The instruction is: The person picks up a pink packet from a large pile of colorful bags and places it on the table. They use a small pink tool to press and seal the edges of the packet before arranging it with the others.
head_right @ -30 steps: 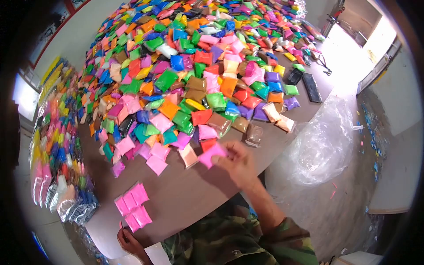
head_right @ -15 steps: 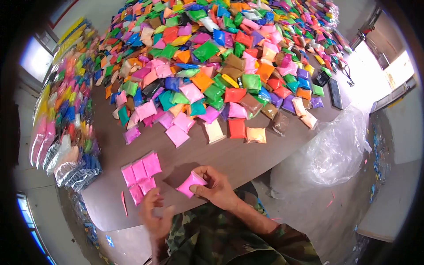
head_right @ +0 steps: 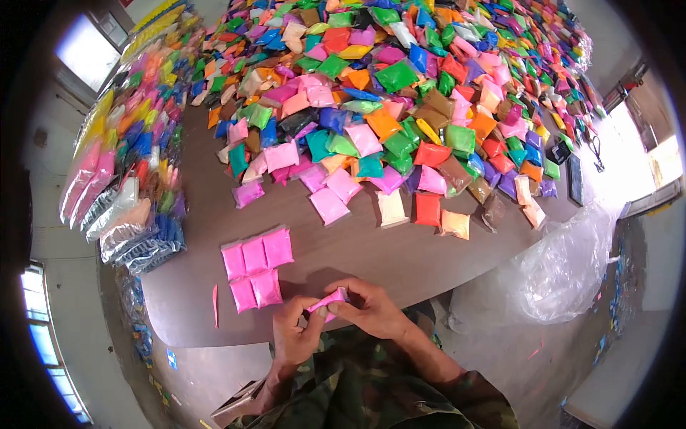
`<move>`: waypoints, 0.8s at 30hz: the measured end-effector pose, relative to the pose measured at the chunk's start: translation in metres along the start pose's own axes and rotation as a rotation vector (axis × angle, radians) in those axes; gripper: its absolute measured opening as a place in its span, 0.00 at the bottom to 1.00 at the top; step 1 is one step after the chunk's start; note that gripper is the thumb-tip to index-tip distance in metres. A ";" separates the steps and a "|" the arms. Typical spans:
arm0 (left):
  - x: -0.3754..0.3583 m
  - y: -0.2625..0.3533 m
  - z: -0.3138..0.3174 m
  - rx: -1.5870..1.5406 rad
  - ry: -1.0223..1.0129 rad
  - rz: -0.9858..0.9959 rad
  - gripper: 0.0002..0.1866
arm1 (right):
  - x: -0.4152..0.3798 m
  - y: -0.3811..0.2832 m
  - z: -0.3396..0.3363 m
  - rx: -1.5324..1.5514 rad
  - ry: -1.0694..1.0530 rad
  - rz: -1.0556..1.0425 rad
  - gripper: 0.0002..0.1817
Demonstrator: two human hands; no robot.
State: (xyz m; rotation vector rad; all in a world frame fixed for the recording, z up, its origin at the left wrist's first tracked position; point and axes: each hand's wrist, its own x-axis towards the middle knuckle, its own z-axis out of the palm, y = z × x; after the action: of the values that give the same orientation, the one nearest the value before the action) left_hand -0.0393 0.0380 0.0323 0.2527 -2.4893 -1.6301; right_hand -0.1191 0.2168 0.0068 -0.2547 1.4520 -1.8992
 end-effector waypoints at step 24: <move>-0.009 -0.003 0.007 -0.230 -0.005 -0.163 0.09 | -0.001 -0.002 -0.003 0.064 -0.062 -0.052 0.11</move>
State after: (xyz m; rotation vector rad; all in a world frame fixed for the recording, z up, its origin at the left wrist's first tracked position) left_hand -0.0319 0.0451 0.0263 0.4315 -2.3099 -1.9626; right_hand -0.1201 0.2198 0.0078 -0.3209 1.3530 -1.9585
